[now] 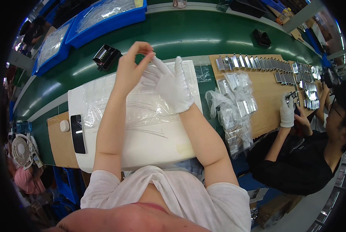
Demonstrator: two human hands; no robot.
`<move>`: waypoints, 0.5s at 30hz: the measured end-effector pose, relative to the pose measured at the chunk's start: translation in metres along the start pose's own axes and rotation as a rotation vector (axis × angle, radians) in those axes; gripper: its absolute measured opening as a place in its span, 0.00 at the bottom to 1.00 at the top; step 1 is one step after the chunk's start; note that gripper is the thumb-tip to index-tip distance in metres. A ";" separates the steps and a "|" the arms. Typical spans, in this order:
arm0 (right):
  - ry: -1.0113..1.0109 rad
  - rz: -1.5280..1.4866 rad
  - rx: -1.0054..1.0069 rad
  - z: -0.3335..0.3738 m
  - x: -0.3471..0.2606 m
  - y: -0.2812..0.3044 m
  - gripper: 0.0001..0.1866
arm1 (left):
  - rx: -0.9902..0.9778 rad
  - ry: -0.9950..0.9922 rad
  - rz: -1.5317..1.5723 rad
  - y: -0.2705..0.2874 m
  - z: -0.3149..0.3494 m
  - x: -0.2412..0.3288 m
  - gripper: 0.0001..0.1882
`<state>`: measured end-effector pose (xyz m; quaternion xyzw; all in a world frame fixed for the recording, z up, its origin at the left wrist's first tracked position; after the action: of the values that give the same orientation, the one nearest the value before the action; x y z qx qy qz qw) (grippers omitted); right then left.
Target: The person assembles device components by picking clear plastic strips from the work surface and inserting them into black casing units by hand.
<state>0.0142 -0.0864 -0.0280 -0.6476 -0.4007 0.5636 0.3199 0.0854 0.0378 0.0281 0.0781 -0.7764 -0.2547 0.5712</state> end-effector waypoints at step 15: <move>0.089 -0.038 0.143 0.000 -0.001 0.000 0.39 | 0.093 0.097 -0.167 0.021 0.002 0.000 0.08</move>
<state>0.0144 -0.0878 -0.0277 -0.6398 -0.3570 0.5554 0.3934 0.0873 0.0559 0.0381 0.1814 -0.7495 -0.2612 0.5807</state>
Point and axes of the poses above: each hand's wrist, its own z-axis away from the middle knuckle, its own y-axis out of the back of the hand, x = y × z, the point moved 2 cm from there along -z, towards the middle knuckle, and after that the axes turned 11 degrees about y, right-handed, at the moved point
